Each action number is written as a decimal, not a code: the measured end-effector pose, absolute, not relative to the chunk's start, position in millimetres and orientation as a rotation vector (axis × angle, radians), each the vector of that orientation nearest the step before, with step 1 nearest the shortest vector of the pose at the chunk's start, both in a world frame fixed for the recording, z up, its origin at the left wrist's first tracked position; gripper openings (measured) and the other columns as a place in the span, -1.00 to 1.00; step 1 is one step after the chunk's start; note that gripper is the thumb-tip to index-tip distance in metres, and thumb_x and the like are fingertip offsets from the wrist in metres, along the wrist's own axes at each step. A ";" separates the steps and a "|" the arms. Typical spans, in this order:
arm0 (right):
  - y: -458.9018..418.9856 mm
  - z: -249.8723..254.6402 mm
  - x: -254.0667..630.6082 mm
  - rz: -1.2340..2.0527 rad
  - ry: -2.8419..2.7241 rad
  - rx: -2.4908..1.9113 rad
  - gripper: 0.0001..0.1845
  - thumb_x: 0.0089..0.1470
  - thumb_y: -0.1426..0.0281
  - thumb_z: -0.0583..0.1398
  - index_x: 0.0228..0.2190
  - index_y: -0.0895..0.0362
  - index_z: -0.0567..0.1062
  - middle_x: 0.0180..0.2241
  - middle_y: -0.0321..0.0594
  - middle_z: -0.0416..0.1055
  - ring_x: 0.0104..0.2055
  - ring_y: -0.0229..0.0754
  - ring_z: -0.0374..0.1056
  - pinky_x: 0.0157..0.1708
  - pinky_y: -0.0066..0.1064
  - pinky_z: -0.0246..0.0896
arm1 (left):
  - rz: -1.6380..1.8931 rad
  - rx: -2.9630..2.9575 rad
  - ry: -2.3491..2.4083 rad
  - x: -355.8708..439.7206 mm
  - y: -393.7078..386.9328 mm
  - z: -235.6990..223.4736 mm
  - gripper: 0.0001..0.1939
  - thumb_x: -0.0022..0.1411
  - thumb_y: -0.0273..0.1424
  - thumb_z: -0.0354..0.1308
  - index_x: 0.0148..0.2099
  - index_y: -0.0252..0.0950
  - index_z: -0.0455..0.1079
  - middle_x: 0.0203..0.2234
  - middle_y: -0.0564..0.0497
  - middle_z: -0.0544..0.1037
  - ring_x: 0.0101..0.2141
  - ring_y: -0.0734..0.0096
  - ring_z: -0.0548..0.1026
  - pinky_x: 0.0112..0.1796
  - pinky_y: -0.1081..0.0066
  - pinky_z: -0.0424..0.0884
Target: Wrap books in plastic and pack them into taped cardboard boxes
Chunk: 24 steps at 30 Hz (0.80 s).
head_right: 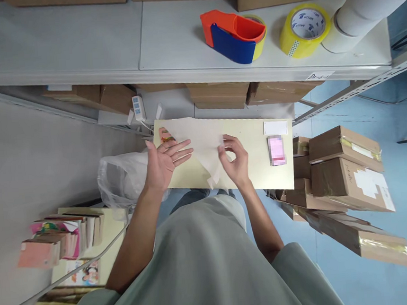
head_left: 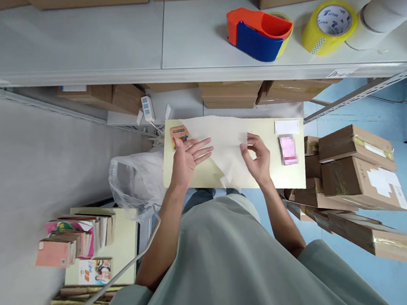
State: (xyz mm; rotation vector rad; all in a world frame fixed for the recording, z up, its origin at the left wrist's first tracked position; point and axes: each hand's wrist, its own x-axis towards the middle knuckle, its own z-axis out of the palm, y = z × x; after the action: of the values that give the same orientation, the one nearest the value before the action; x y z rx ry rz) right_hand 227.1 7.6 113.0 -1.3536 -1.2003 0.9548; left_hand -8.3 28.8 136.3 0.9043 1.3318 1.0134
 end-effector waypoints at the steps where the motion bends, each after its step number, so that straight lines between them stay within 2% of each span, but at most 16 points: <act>1: 4.4 118.8 221.4 0.951 -1.303 -1.304 -0.75 0.39 0.10 0.26 -0.23 -0.02 0.59 0.14 -0.05 0.61 0.21 0.07 0.52 0.14 -0.03 0.54 | 0.990 0.871 1.276 -5.8 27.5 143.7 -0.08 0.29 0.55 -0.17 0.00 -0.19 0.45 0.04 -0.30 0.72 -0.03 -0.06 0.73 -0.05 -0.03 0.66; 2: 0.9 123.1 214.8 0.956 -1.418 -1.245 -0.80 0.40 0.16 0.25 -0.22 -0.03 0.60 0.18 -0.07 0.60 0.24 0.08 0.51 0.22 0.01 0.51 | 0.982 0.843 1.238 -3.7 26.7 150.1 -0.05 0.27 0.57 -0.18 0.00 -0.19 0.47 0.08 -0.30 0.70 0.03 -0.11 0.72 -0.03 -0.06 0.65; 4: -6.1 125.4 199.6 0.973 -1.637 -1.119 -0.85 0.41 0.28 0.22 -0.21 -0.03 0.60 0.22 -0.12 0.60 0.28 0.06 0.51 0.31 0.05 0.45 | 1.001 0.810 1.229 -1.5 27.1 157.8 -0.12 0.27 0.52 0.00 0.01 -0.20 0.51 0.08 -0.25 0.69 0.08 -0.11 0.69 0.00 -0.02 0.64; 7: -15.5 116.1 177.3 0.968 -1.838 -0.997 -0.84 0.41 0.38 0.19 -0.20 -0.02 0.59 0.27 -0.14 0.58 0.36 0.04 0.46 0.35 0.05 0.44 | 1.013 0.820 1.350 -2.3 29.2 156.1 -0.35 0.16 0.20 0.46 0.02 -0.22 0.56 -0.02 -0.12 0.70 0.06 -0.02 0.66 0.05 0.12 0.58; 9: -21.2 107.1 166.6 0.963 -1.881 -0.960 -0.83 0.44 0.39 0.18 -0.19 -0.01 0.59 0.29 -0.13 0.56 0.40 0.02 0.43 0.36 0.04 0.44 | 0.987 0.829 1.435 -5.0 28.7 150.1 -0.45 0.07 -0.02 0.58 -0.03 -0.23 0.59 -0.09 -0.06 0.71 0.03 0.04 0.65 0.06 0.18 0.55; 13: -31.9 96.1 163.0 0.972 -1.816 -0.935 -0.88 0.46 0.28 0.26 -0.17 0.00 0.59 0.26 -0.07 0.59 0.33 0.02 0.49 0.31 0.00 0.48 | 0.950 0.789 1.426 -19.0 22.6 145.1 -0.57 0.04 -0.10 0.58 -0.19 -0.24 0.58 -0.22 -0.01 0.71 -0.12 0.14 0.67 -0.05 0.23 0.56; 16: -36.3 89.5 176.4 0.890 -1.643 -1.110 -0.86 0.45 0.21 0.30 -0.15 -0.02 0.59 0.11 -0.06 0.66 0.20 0.05 0.56 0.24 0.03 0.50 | 0.979 0.758 1.395 -43.5 23.5 151.4 -0.55 -0.01 -0.10 0.62 -0.20 -0.25 0.59 -0.31 0.02 0.70 -0.27 0.21 0.67 -0.16 0.26 0.58; 18: -34.7 79.2 191.5 0.792 -1.512 -1.288 -0.81 0.43 0.15 0.31 -0.11 -0.02 0.60 0.08 -0.04 0.65 0.21 0.09 0.54 0.27 0.10 0.46 | 1.058 0.760 1.441 -66.2 29.8 154.8 -0.53 -0.04 -0.10 0.63 -0.21 -0.27 0.59 -0.33 0.02 0.70 -0.33 0.28 0.64 -0.21 0.30 0.59; 21: -24.4 49.7 218.2 0.720 -1.373 -1.518 -0.55 0.35 -0.03 0.35 0.07 -0.01 0.56 0.24 0.06 0.52 0.36 0.18 0.40 0.37 0.22 0.33 | 1.147 0.773 1.578 -102.0 43.3 147.7 -0.53 -0.01 -0.12 0.62 -0.21 -0.31 0.57 -0.31 0.01 0.69 -0.31 0.34 0.60 -0.19 0.34 0.58; 24: -9.7 8.8 239.0 0.915 -1.271 -1.656 -0.19 0.21 -0.17 0.39 0.27 0.03 0.46 0.39 0.12 0.39 0.44 0.22 0.30 0.41 0.25 0.27 | 1.099 0.793 1.789 -131.3 52.9 121.1 -0.59 0.07 -0.16 0.55 -0.22 -0.32 0.53 -0.34 0.01 0.66 -0.32 0.36 0.54 -0.19 0.35 0.55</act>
State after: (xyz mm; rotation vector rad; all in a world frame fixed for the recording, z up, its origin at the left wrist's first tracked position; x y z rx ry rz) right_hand 239.0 -9.7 8.8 -1.6561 -1.2711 0.9145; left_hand -131.3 52.9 121.1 0.7934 1.7889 1.0994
